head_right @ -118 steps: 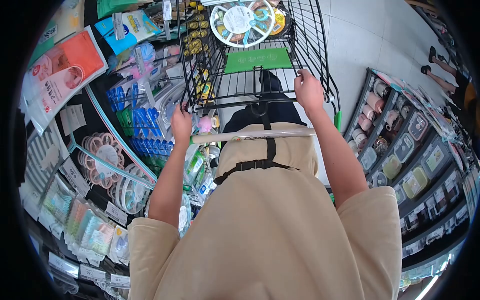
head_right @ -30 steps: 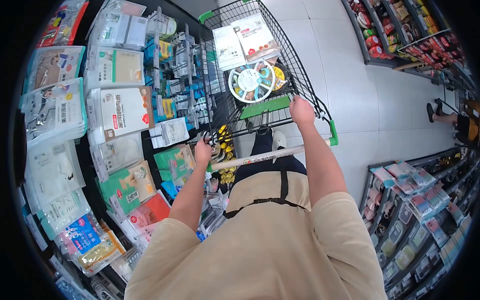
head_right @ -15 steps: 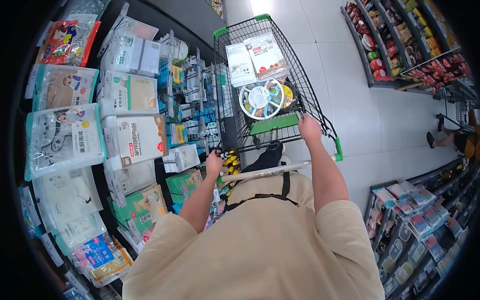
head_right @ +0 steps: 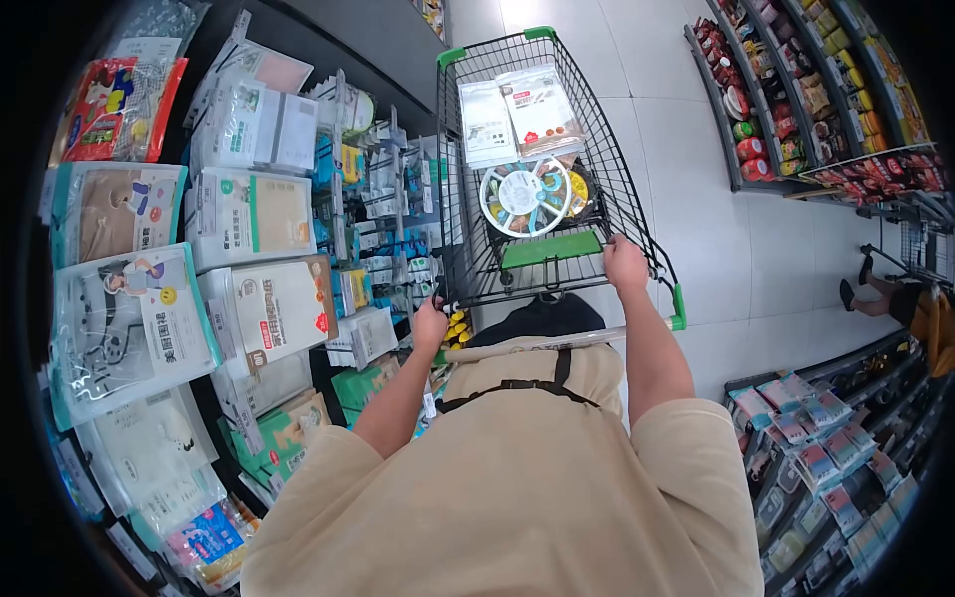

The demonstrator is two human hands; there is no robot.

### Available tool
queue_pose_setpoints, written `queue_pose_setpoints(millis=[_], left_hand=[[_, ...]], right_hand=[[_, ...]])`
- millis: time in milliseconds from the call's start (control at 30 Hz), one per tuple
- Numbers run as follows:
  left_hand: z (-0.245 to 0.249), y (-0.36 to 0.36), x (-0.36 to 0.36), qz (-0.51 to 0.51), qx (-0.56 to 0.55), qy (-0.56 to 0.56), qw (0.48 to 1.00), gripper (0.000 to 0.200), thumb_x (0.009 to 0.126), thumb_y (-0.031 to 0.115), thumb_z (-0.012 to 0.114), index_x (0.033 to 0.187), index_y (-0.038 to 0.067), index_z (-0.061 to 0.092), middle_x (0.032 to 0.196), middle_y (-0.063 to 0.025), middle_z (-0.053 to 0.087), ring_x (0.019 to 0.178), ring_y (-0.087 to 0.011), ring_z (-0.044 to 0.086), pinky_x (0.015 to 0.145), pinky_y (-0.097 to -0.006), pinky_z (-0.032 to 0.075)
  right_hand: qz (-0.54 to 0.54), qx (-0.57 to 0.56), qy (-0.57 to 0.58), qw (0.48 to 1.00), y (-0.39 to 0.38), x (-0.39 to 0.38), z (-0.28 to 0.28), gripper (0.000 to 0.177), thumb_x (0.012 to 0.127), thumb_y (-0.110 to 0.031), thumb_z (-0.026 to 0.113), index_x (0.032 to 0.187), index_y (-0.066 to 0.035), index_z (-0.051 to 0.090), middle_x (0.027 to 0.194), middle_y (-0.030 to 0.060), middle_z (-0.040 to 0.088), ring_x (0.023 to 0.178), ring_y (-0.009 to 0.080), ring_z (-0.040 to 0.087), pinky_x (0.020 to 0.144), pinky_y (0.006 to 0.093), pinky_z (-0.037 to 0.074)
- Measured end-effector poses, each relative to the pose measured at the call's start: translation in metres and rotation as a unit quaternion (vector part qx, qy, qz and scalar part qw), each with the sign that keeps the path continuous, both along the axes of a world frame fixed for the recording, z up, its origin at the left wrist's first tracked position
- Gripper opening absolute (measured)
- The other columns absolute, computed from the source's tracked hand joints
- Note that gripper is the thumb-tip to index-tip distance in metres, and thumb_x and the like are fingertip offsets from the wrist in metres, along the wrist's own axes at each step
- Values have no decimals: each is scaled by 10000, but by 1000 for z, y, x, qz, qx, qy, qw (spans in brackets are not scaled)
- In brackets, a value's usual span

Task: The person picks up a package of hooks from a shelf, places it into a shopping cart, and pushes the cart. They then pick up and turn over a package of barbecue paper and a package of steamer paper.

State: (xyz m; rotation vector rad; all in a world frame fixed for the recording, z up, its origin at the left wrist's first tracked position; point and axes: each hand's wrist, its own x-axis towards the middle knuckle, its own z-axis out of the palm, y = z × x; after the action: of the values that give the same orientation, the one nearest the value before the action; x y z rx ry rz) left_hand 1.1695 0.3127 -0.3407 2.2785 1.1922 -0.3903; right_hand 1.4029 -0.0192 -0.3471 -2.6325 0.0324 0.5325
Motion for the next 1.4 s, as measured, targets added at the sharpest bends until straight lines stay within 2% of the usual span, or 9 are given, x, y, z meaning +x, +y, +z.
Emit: queue_pose_setpoints(millis=[100,233,433,533,767,867,1067,1167,1400], left_hand=[[8,-1,19,-14,21,6,1000,264,847,80,512,1070,54,651,984,-199,688,973,-394,639,812,-485,503],[-4,8,32,0,-13,-37,999,269,840,78,516,1072,60,652,996,-201,686,979,-392,637,832,-481,498],[-10,14,63,-11,-12,-26,1000,295,848,67,490,1094,62,653,996,-214,682,975,-399,638,834,-476,503],[-13,17,77,19,-47,-7,999,301,848,72,493,1102,65,656,1006,-216,679,988,-395,633,839,-470,504],[-19,21,100,16,-23,-10,1000,260,869,100,514,1079,69,663,993,-220,676,973,-397,633,816,-479,501],[-6,18,113,24,-29,8,999,256,869,94,521,1082,59,659,989,-221,677,968,-401,633,816,-477,498],[-14,19,113,12,-17,-22,1000,272,864,78,522,1102,39,648,974,-228,678,956,-415,631,816,-473,498],[4,12,121,13,-11,-10,1000,274,860,66,516,1098,33,648,986,-232,675,966,-414,629,824,-478,495],[-10,11,111,-8,-1,-18,1000,285,851,61,503,1092,41,653,973,-246,668,951,-423,630,816,-497,493]], right_hand=[[-2,-3,-2,1000,2,13,1,242,890,-237,514,975,-86,683,886,198,689,853,395,657,780,476,524],[3,5,-4,1000,5,34,-2,244,888,-242,517,977,-86,683,888,204,685,852,404,654,774,480,524],[8,-7,7,1000,10,68,0,272,875,-247,498,991,-80,679,898,212,691,863,405,662,804,495,519],[13,-13,9,1000,10,81,5,273,875,-239,490,995,-84,680,904,216,690,868,412,661,810,496,523],[-6,-5,15,1000,10,104,-1,274,879,-240,490,1016,-91,675,936,219,688,887,408,661,827,499,518],[-4,-2,13,1000,10,111,1,278,881,-241,489,1024,-88,673,921,216,689,878,410,660,816,498,517],[-5,8,-3,1000,7,116,-7,271,880,-238,498,1023,-91,675,904,216,688,854,409,660,789,498,520],[-3,10,-5,1000,8,118,-4,270,879,-236,503,1022,-85,676,897,218,687,848,406,661,779,497,523],[-3,15,2,1000,6,117,2,276,883,-237,497,1015,-77,680,881,221,686,832,406,663,776,494,524]])
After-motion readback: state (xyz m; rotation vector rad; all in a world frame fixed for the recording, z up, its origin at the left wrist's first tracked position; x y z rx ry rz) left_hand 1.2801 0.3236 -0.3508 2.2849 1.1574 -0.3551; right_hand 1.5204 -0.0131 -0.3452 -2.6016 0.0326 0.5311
